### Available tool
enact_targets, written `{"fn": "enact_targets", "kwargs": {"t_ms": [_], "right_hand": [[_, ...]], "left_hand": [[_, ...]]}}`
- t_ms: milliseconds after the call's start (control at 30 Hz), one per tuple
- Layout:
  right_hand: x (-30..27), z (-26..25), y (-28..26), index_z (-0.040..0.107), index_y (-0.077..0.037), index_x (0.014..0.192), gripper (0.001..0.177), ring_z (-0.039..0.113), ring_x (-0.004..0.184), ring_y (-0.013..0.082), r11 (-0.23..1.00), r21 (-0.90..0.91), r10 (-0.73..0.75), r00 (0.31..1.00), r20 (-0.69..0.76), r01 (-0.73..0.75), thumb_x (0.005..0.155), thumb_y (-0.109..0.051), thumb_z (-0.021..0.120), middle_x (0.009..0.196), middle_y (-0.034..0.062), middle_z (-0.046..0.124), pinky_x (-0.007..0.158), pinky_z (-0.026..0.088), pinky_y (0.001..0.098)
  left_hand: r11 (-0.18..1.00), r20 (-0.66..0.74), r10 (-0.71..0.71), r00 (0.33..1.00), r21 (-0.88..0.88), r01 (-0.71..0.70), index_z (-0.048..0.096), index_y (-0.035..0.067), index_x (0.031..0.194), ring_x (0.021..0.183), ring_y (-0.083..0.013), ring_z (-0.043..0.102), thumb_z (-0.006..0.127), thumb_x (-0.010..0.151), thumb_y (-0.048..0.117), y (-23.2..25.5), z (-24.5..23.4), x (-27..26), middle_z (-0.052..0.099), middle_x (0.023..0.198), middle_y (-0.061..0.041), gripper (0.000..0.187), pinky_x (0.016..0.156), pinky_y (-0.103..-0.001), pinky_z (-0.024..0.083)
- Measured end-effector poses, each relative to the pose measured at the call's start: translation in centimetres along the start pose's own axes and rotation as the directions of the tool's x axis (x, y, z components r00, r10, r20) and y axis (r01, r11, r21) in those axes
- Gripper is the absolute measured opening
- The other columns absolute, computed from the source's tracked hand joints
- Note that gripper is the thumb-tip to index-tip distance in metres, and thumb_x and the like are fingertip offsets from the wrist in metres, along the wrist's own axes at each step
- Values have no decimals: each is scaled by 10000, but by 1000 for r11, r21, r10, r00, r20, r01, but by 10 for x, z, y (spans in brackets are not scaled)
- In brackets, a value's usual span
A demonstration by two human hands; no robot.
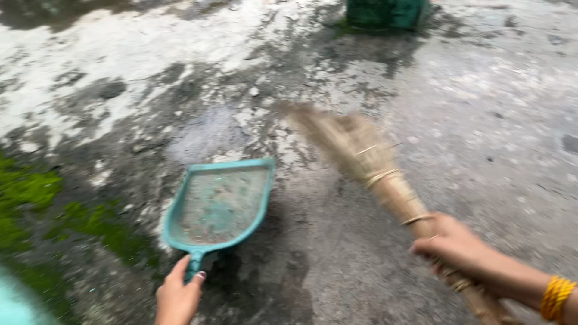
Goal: The person sweeps the concrete outdoor ground using a hand broom and collects debris with a dustpan.
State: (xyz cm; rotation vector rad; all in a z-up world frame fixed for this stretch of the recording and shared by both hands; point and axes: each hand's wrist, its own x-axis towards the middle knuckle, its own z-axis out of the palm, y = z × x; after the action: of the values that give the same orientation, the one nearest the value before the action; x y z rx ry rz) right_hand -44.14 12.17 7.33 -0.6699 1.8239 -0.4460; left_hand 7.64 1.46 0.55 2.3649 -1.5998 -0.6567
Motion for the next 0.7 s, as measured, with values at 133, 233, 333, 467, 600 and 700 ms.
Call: {"fn": "enact_targets", "kwargs": {"t_ms": [133, 233, 333, 467, 600, 700], "right_hand": [[22, -6, -17, 476, 24, 1257, 576, 753, 611, 260, 924, -358, -194, 973, -126, 138, 873, -309, 745, 772, 176, 734, 555, 615, 390], [13, 44, -37, 418, -101, 1363, 690, 761, 744, 287, 803, -553, -311, 948, -72, 221, 848, -395, 770, 870, 178, 735, 741, 601, 428], [-10, 120, -57, 378, -157, 1419, 752, 703, 900, 275, 660, -557, -501, 848, 173, 504, 806, -354, 766, 988, 136, 709, 784, 606, 429], [-38, 212, -74, 320, -164, 1472, 729, 731, 910, 299, 604, -403, -430, 707, 562, 688, 805, -116, 613, 1061, 143, 672, 806, 613, 429], [-18, 248, -61, 290, -43, 1407, 709, 688, 898, 411, 391, -383, -557, 546, 625, 837, 829, -135, 691, 1030, 232, 669, 785, 565, 508], [25, 220, -59, 355, -128, 1388, 584, 730, 782, 381, 683, -539, -317, 865, 389, 493, 909, -251, 665, 938, 225, 734, 710, 598, 480]], "left_hand": [[954, -173, -149, 974, -283, 96, 568, 139, 1482, 746, -223, 734, 738, 898, 184, -19, -50, -8, 784, 904, -159, 609, 754, -373, 554], [861, -348, -167, 923, -508, -36, 587, 42, 1433, 671, -138, 625, 696, 930, 115, -15, -74, -13, 722, 894, -83, 520, 651, -325, 486], [736, -424, -276, 863, -670, -94, 549, 8, 1435, 661, -98, 578, 657, 940, 47, -7, -86, -16, 674, 908, -35, 508, 600, -290, 453], [690, -443, -313, 840, -714, -118, 524, -29, 1437, 672, -87, 576, 649, 958, 41, -19, -92, -21, 650, 902, -45, 500, 605, -264, 461], [708, -446, -312, 839, -698, -108, 493, -26, 1471, 684, -81, 596, 647, 953, 29, -43, -81, -20, 676, 934, -37, 543, 601, -258, 465], [755, -468, -258, 845, -643, -125, 500, -8, 1485, 674, -116, 627, 667, 939, 47, -46, -73, -18, 701, 940, -63, 574, 592, -284, 468]]}}
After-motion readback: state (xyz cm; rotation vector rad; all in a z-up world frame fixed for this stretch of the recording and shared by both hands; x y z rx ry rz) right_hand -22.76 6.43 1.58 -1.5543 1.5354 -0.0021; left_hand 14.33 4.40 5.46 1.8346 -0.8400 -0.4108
